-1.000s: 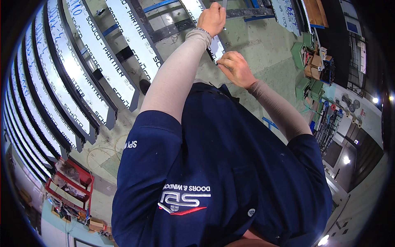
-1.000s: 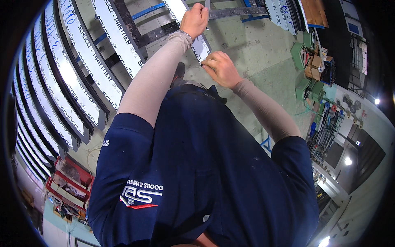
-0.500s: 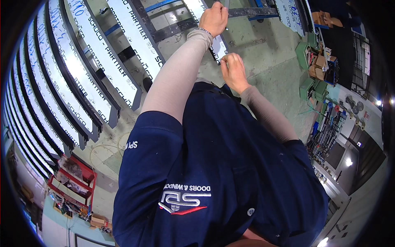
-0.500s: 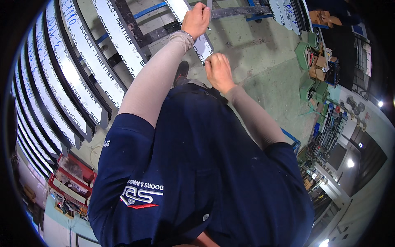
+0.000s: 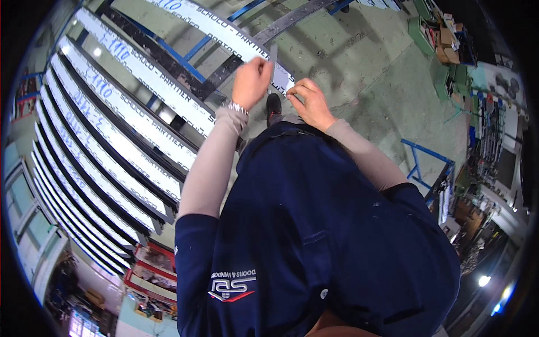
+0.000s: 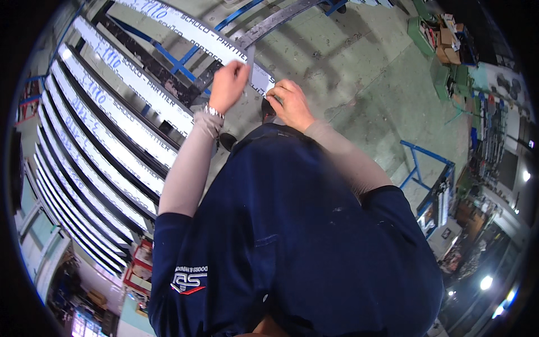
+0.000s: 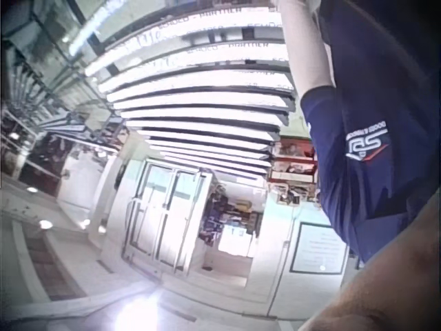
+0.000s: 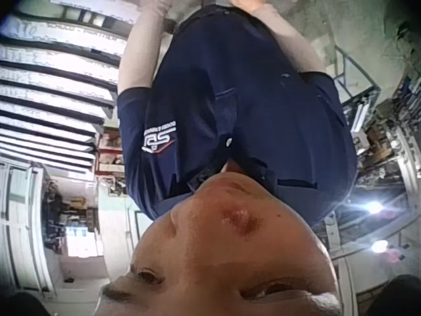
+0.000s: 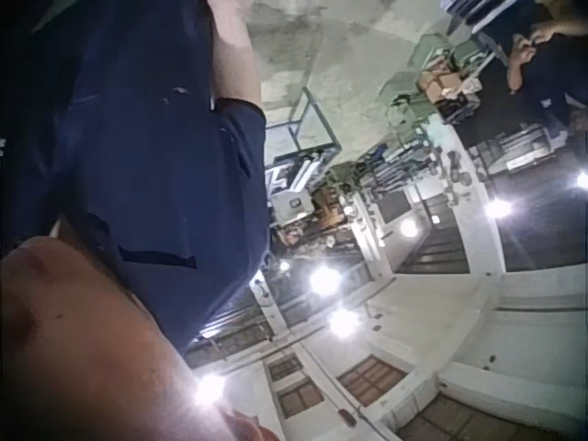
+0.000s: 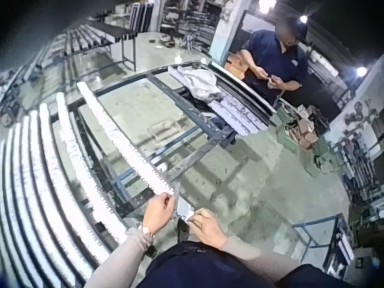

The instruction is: The worker is applying identification labels to long metal profiles and inspecting them against a list on a fabrication floor.

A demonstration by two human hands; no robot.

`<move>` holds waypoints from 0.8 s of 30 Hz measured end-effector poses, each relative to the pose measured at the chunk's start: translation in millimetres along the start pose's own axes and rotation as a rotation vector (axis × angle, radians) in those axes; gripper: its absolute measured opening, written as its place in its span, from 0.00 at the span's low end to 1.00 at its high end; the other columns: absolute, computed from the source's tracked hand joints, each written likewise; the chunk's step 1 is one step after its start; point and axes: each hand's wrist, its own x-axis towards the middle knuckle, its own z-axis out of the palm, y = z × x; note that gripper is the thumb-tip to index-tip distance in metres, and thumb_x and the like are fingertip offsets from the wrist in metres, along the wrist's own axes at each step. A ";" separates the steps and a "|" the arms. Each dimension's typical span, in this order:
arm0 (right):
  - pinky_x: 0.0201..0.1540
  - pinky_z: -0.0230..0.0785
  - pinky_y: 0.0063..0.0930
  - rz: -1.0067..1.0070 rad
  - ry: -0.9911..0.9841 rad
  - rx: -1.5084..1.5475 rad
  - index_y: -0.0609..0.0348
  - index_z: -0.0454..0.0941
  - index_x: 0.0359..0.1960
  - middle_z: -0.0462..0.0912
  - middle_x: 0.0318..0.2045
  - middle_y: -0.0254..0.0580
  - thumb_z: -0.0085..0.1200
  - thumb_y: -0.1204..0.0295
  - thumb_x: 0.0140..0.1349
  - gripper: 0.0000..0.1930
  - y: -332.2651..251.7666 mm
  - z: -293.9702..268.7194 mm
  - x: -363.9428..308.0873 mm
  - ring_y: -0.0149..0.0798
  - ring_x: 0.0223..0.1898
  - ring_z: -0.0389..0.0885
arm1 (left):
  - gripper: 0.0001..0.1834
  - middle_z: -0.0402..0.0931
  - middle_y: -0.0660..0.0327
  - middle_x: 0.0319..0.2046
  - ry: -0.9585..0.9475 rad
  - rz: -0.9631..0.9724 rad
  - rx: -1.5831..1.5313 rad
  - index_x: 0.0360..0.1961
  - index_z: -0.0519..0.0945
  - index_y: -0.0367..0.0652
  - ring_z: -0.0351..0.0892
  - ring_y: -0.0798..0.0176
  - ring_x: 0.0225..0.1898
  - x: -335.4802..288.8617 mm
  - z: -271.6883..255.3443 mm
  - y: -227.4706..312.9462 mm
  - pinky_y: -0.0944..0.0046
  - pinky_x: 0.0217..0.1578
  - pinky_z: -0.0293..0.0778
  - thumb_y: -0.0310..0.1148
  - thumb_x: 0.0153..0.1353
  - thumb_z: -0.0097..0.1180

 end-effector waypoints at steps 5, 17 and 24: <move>0.49 0.70 0.42 0.031 0.050 0.027 0.57 0.83 0.36 0.78 0.38 0.42 0.62 0.71 0.61 0.05 -0.8 2.3 -5.8 0.49 0.44 0.78 | 0.15 0.82 0.46 0.24 -0.068 -0.092 0.092 0.32 0.81 0.35 0.84 0.40 0.30 -37.8 16.6 15.3 0.46 0.32 0.77 0.39 0.65 0.59; 0.49 0.68 0.42 -0.142 0.063 -0.111 0.59 0.78 0.36 0.75 0.34 0.43 0.60 0.72 0.59 0.06 7.7 2.1 -1.4 0.48 0.42 0.76 | 0.15 0.80 0.44 0.22 -0.084 -0.059 0.355 0.29 0.77 0.36 0.82 0.37 0.27 -36.1 41.8 16.7 0.45 0.30 0.76 0.39 0.66 0.58; 0.50 0.67 0.43 -0.291 0.024 -0.272 0.57 0.76 0.33 0.75 0.34 0.42 0.55 0.70 0.61 0.05 20.7 -2.7 10.3 0.45 0.43 0.77 | 0.14 0.80 0.41 0.24 -0.157 -0.063 0.438 0.31 0.76 0.36 0.82 0.35 0.29 -29.4 41.8 23.1 0.41 0.32 0.76 0.38 0.66 0.56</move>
